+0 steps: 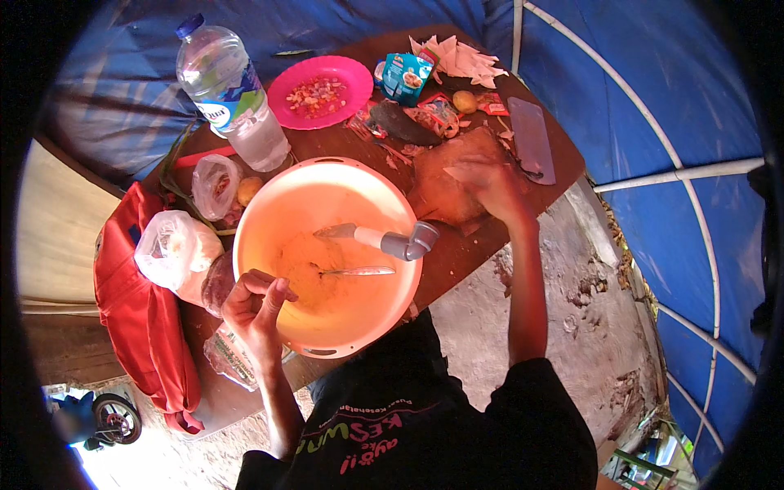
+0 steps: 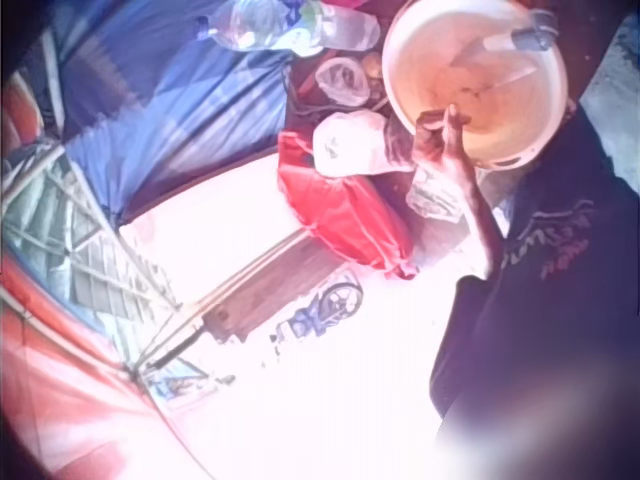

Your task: The person fills triangular wrappers with a mixture from a pink bowl using a knife, then folds and places them on a wooden table. The person repeats this process multiple times, handling the wrappers and knife throughout.

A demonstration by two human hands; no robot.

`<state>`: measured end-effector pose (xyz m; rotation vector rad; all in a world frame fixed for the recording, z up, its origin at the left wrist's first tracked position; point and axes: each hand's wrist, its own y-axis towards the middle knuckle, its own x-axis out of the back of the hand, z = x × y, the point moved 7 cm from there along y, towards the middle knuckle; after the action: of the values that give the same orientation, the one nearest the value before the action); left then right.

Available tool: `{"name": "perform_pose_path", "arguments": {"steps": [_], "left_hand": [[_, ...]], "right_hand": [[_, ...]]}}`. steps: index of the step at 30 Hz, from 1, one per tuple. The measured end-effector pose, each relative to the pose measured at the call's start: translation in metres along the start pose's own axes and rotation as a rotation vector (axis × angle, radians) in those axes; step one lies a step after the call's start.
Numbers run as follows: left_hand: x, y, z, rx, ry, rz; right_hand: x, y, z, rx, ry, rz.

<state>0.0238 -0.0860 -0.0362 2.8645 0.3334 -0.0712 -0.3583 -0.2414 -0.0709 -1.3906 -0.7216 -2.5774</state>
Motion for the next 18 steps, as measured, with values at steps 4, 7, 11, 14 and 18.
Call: {"name": "perform_pose_path", "arguments": {"steps": [4, 7, 11, 14, 18], "left_hand": [[0.0, 0.001, 0.003, 0.041, -0.024, -0.026], [-0.002, 0.0, 0.004, 0.072, -0.02, -0.035], [-0.001, 0.0, 0.005, 0.092, 0.009, -0.045], [0.0, 0.0, 0.005, 0.094, 0.025, -0.04], [-0.002, 0.0, 0.004, 0.085, -0.001, -0.019]], "right_hand": [[-0.003, 0.026, -0.018, -0.056, 0.085, 0.192], [-0.01, 0.04, -0.031, -0.172, 0.154, 0.337], [-0.016, 0.049, -0.039, -0.257, 0.09, 0.456], [-0.013, 0.052, -0.03, -0.082, -0.187, 0.453], [-0.001, 0.05, -0.012, -0.017, -0.044, 0.294]]}}
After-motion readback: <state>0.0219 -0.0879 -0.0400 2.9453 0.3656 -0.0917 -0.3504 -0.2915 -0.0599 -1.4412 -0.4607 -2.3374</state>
